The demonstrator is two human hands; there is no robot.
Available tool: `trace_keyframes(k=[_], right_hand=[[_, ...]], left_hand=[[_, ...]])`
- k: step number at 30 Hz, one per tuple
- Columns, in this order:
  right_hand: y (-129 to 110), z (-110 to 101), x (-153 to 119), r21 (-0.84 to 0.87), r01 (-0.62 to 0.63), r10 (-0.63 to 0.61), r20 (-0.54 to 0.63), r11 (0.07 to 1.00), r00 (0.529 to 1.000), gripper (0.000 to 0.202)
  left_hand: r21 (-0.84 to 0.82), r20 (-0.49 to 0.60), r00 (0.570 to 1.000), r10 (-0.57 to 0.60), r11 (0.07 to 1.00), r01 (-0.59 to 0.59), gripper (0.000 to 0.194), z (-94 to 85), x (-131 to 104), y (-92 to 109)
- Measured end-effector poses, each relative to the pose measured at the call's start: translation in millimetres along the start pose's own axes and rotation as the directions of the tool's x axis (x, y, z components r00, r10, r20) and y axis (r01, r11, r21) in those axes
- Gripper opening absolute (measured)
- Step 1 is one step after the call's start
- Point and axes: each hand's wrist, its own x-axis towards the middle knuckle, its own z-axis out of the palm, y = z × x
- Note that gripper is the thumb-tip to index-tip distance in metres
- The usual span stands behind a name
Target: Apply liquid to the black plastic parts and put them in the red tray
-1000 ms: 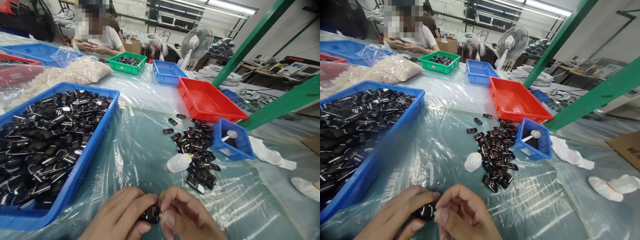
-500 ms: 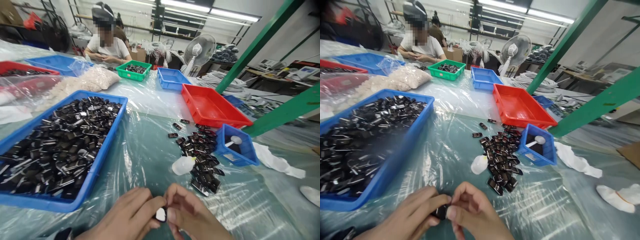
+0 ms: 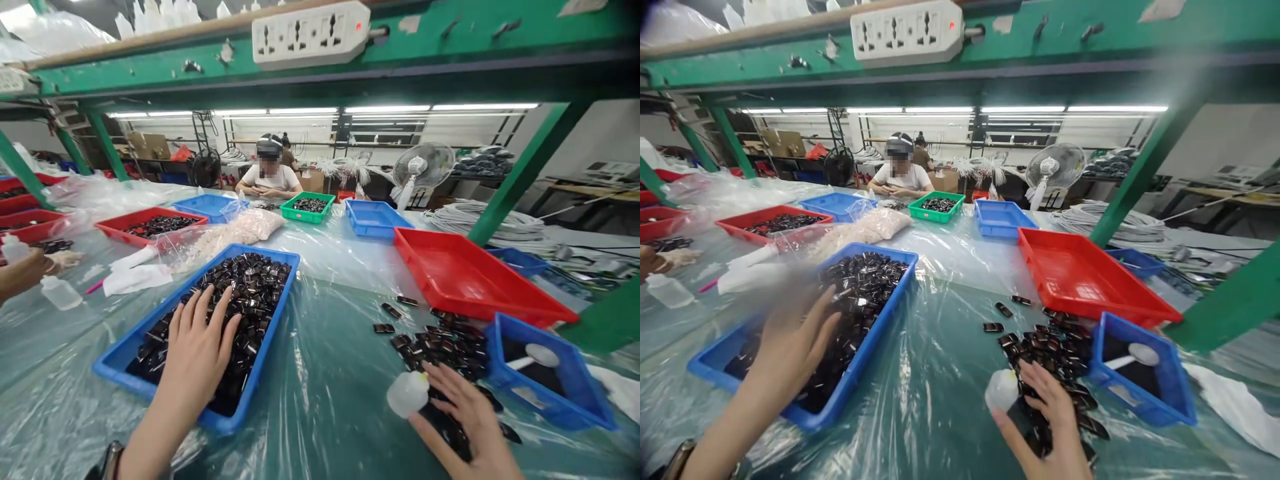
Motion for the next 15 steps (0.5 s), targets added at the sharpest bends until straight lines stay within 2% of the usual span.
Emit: trace_keyframes(k=[2,4,8,10,15], right_hand=[[2.0,14.1,-2.5,0.022,-0.008,0.008,0.016,1.000,1.000,0.063],[3.2,23.6,-6.5,0.012,-0.055,0.054,0.075,0.998,0.996,0.052],[4.6,21.9,-7.1,-0.003,-0.051,0.051,0.133,0.999,0.990,0.036],[5.2,15.7,-3.6,-0.007,-0.026,0.027,0.165,1.000,0.986,0.035],[7.5,10.5,1.3,-0.014,0.021,-0.017,0.202,1.000,0.979,0.036]], left_hand=[[-0.016,0.066,0.998,0.005,1.000,-0.003,0.057,5.9,2.4,-9.2],[-0.045,0.172,0.984,0.049,0.998,-0.042,0.057,10.1,4.7,-15.0],[-0.107,0.366,0.911,0.189,0.981,-0.161,0.051,16.2,7.7,-13.7],[-0.086,0.396,0.900,0.183,0.983,-0.162,0.048,19.8,11.9,-9.3],[-0.012,0.386,0.908,0.159,0.986,-0.168,0.046,28.9,35.1,-3.8]])
